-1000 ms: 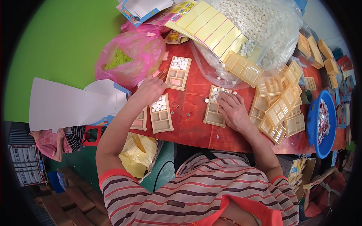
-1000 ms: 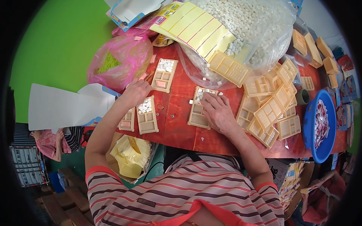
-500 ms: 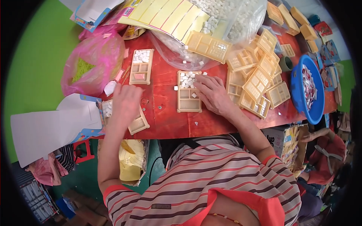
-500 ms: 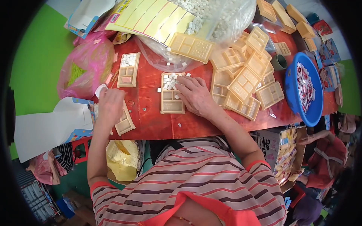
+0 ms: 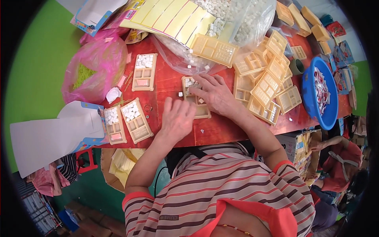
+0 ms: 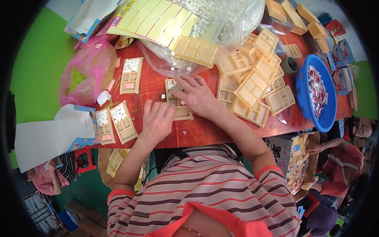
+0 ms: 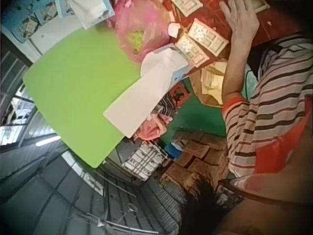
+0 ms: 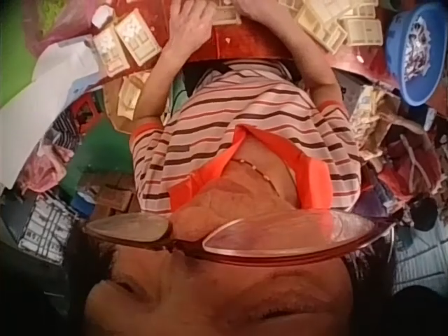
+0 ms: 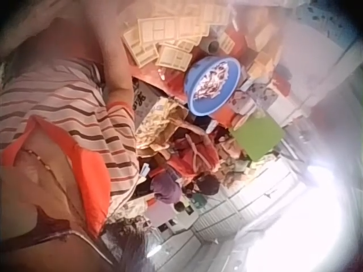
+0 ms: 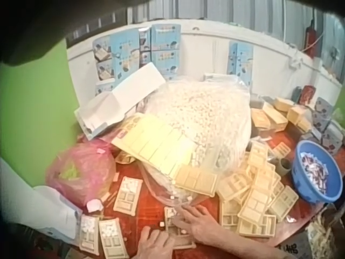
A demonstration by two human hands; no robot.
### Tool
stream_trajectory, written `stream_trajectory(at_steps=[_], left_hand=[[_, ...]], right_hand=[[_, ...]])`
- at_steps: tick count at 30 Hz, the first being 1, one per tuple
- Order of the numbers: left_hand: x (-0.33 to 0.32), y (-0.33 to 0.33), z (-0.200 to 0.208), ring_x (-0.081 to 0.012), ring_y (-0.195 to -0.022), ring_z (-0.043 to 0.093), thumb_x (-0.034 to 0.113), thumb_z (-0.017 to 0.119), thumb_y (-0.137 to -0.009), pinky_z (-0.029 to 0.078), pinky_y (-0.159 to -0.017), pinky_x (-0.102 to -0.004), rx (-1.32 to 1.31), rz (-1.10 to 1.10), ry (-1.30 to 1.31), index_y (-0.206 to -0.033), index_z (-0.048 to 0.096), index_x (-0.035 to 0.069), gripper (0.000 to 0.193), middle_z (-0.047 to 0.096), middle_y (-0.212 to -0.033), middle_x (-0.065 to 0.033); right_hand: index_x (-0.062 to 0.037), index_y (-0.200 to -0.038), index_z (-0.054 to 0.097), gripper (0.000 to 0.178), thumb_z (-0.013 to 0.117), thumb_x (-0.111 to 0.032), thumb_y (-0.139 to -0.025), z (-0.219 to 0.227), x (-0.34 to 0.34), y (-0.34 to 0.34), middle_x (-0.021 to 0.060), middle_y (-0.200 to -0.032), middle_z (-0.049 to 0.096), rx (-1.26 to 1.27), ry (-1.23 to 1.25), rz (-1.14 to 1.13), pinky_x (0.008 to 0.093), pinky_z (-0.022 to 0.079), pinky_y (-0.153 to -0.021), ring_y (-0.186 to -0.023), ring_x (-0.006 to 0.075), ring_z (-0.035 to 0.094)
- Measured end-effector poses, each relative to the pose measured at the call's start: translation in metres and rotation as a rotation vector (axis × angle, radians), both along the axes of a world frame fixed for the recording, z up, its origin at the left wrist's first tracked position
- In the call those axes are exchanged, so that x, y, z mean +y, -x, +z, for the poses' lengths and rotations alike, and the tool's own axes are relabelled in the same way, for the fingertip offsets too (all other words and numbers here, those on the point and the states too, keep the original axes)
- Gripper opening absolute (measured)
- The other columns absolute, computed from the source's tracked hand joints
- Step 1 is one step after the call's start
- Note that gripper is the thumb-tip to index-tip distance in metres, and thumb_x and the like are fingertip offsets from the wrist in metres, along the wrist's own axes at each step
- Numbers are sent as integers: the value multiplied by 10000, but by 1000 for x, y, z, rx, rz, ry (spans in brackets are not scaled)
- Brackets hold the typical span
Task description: Packaging small toy components into multi-compartment plastic trays and sealing them with labels.
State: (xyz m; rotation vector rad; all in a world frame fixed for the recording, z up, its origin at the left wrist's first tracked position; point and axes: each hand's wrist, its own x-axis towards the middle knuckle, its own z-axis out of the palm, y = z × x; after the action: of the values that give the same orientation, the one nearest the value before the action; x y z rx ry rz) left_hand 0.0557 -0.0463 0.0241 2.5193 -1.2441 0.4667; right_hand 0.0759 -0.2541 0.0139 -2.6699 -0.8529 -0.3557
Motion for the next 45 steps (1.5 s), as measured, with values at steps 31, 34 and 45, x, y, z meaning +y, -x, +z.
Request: stream_trajectory(at_steps=[31, 34, 45], left_hand=[[136, -79, 8, -313, -802, 631, 92, 609, -837, 391, -812, -449, -18, 769, 72, -880, 586, 58, 60, 641, -822, -143], [146, -88, -7, -301, -827, 641, 86, 610, -822, 396, -820, -448, -81, 795, -12, -914, 619, 53, 98, 652, -850, -135], [145, -63, 8, -303, -876, 624, 120, 618, -882, 376, -833, -436, 67, 804, 37, -965, 619, 70, 97, 638, -910, -124]], right_hand=[[-71, -984, 654, 130, 660, -107, -859, 64, 64, -110, 78, -894, 625, -42, -273, 41, 394, 445, -846, -892, 284, 621], [-77, -989, 660, 130, 650, -95, -860, 63, 84, -121, 71, -895, 624, -84, -193, 91, 390, 446, -846, -895, 280, 625], [-90, -858, 723, 129, 644, -144, -772, 12, 208, -168, 84, -981, 650, -166, 23, 451, 393, 394, -892, -933, 234, 635]])
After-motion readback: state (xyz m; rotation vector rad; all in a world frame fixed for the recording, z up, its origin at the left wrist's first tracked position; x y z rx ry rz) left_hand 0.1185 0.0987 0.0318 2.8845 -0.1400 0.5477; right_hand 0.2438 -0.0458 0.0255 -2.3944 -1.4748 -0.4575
